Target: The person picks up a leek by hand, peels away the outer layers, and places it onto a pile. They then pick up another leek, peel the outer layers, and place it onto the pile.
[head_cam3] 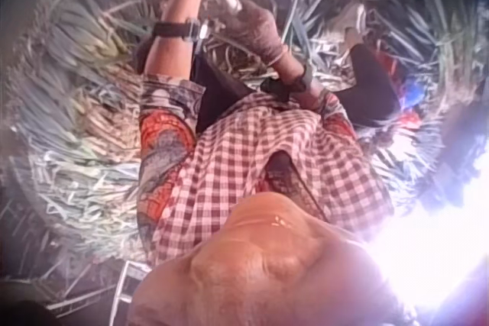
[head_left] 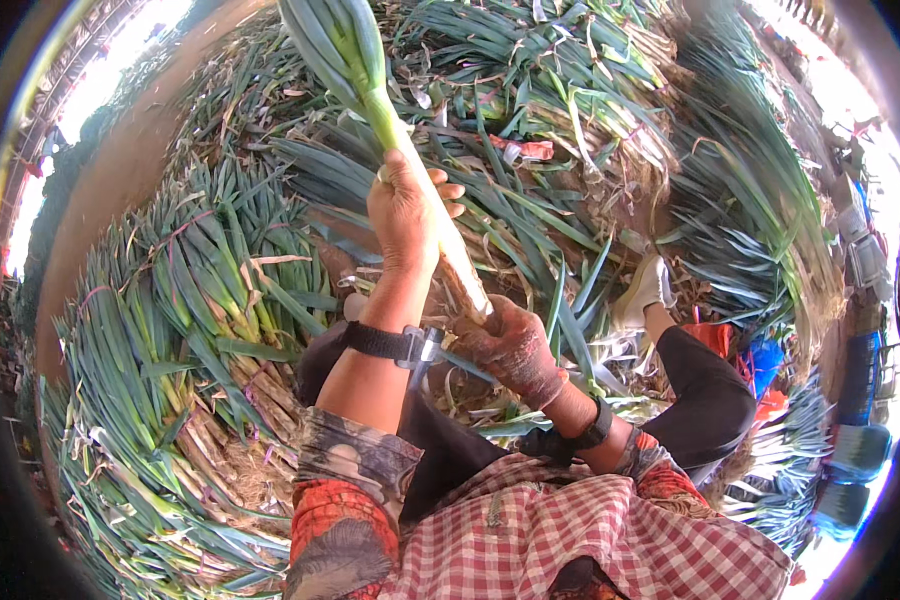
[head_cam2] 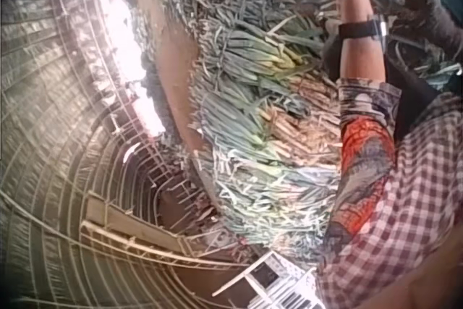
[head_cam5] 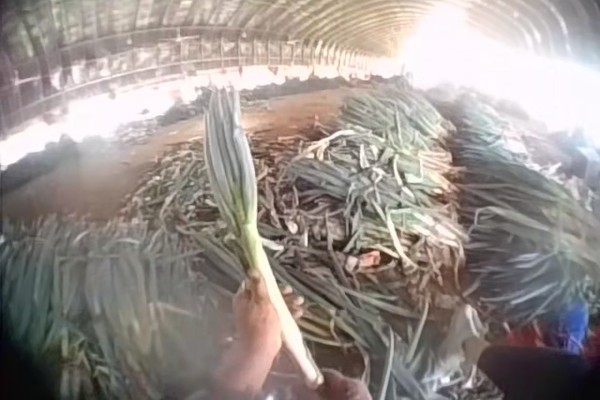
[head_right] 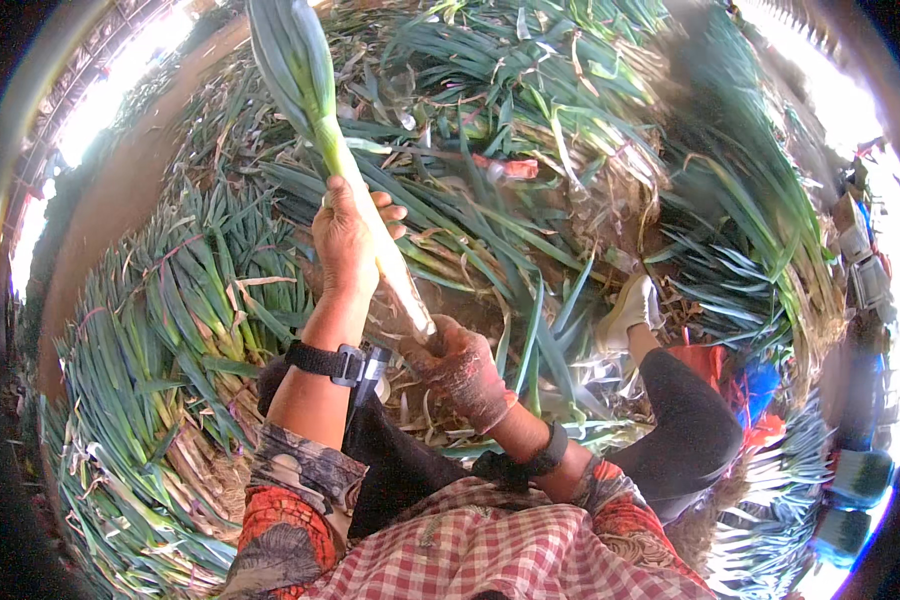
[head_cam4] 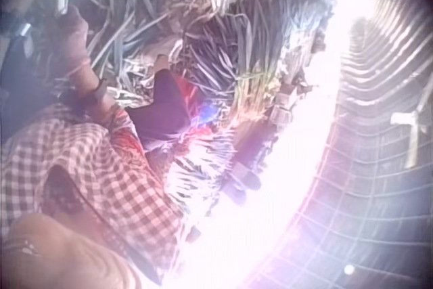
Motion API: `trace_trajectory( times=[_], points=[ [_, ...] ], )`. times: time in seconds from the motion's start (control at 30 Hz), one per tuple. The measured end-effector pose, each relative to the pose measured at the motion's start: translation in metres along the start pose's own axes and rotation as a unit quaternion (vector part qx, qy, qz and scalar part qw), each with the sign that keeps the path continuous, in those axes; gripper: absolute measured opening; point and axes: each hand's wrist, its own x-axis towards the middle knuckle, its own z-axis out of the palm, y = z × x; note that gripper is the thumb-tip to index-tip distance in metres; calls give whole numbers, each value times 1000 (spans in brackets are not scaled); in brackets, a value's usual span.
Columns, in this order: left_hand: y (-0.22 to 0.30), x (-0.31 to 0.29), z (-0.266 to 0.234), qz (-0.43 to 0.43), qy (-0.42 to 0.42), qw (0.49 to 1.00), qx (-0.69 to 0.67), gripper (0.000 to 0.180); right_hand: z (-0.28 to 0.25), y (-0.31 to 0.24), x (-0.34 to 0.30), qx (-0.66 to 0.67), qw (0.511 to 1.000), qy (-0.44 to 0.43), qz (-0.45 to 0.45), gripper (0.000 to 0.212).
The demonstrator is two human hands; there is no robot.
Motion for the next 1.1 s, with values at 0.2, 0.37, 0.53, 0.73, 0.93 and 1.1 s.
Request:
trace_trajectory(
  times=[0.2, 0.37, 0.53, 0.73, 0.93, 1.1],
  points=[
    [10, -4, 2, -14, -16, 992, -121, 34, -3, -4, -3, 139, 988, -47, 47, 28],
    [7, -12, -3, -181, -141, 969, -90, 24, -16, -22, -6, 198, 979, -49, 13, 21],
    [-57, -41, -36, -19, -378, 862, 338, 30, -40, -55, -2, 172, 983, -59, 10, 22],
    [24, -3, -17, -49, -142, 977, 152, 63, -51, -22, -7, 193, 974, -103, -58, 26],
    [35, 7, -5, 47, -70, 996, -35, 50, -7, -10, -20, 63, 996, -42, -46, 26],
    [38, 11, -5, -15, 18, 987, -156, 29, -7, -13, -15, 132, 987, -91, -6, 29]
  ],
)
